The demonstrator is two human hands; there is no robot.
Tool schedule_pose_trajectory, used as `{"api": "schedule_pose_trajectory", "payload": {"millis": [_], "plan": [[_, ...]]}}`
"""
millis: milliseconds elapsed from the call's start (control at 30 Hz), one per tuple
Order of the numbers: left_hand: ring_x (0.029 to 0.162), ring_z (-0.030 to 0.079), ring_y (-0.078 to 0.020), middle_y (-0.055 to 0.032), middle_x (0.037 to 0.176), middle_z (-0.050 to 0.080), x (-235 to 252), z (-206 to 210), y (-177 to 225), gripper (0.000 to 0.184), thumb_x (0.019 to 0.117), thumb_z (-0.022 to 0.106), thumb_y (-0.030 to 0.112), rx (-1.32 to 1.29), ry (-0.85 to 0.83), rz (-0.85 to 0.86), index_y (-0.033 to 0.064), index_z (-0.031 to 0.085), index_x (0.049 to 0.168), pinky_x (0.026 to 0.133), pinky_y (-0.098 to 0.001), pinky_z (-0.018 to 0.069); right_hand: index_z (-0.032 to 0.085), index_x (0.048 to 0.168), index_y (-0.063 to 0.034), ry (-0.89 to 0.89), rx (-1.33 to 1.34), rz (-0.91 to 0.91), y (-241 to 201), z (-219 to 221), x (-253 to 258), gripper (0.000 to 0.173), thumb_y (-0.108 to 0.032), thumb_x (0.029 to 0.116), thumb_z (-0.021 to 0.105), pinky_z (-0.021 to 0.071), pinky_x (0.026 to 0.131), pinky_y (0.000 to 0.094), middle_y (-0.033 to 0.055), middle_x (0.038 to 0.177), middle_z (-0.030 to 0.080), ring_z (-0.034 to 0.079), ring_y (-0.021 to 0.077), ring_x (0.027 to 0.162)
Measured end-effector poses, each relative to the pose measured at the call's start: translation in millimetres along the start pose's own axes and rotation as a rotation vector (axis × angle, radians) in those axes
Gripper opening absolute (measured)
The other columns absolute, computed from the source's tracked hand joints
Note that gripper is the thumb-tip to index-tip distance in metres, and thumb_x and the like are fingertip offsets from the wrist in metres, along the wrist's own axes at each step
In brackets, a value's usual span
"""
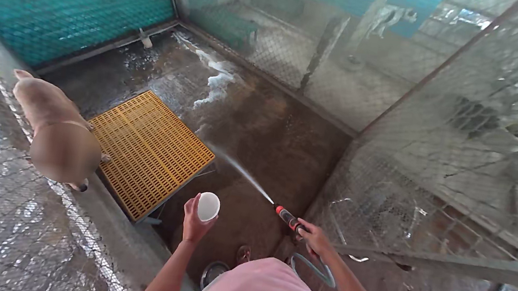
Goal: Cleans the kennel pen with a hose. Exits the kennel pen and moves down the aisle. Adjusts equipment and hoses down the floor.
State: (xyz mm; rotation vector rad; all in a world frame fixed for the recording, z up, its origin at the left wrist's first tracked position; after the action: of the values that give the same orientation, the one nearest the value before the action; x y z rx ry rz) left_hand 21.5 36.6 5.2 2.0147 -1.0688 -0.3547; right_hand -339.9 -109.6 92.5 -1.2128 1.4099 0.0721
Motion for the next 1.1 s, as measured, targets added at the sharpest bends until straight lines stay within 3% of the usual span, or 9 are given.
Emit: {"api": "schedule_pose_trajectory", "payload": {"millis": [467,933,1100], "plan": [[0.135,0.048,-0.0475,-0.0364,0.147,0.043,-3,-3,-2,0.105,0.0620,0.096,0.020,0.004,0.006,-0.027,-0.0049,0.044,0.150,0.109,-0.0518,0.0460,0.040,0.158,-0.0140,-0.036,0.096,-0.130,-42,-1,1,0.049,-0.018,0.1104,0.048,0.0367,0.041,0.0233,0.0106,0.103,0.072,0.040,0.0066,0.043],[0.134,0.048,-0.0497,-0.0382,0.146,0.043,-1,-5,0,0.105,0.0613,0.096,0.018,-0.010,0.014,0.008,-0.0065,0.044,0.149,0.109,-0.0532,0.0454,0.037,0.160,-0.0120,0.262,0.188,-0.164,-41,-3,5,0.050,-0.018,0.1111,0.047,0.0371,0.041,0.0245,0.0122,0.101,0.068,0.040,0.0079,0.043],[0.133,0.049,-0.0503,-0.0383,0.145,0.044,1,-6,0,0.104,0.0613,0.095,0.020,-0.003,0.012,0.028,-0.0068,0.045,0.148,0.109,-0.0540,0.0457,0.037,0.159,-0.0115,0.152,0.142,-0.164,-39,6,0,0.050,-0.018,0.1106,0.048,0.0387,0.043,0.0250,0.0133,0.104,0.070,0.042,0.0077,0.045]]}}
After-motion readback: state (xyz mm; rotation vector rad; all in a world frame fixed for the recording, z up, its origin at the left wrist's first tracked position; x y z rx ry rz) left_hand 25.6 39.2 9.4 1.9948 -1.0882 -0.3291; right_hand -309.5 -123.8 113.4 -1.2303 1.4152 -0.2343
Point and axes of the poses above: each hand's wrist, its own x-axis towards the middle knuckle, its own z-axis out of the palm, y = z × x, the point moved 1 cm from there along x, towards the middle knuckle
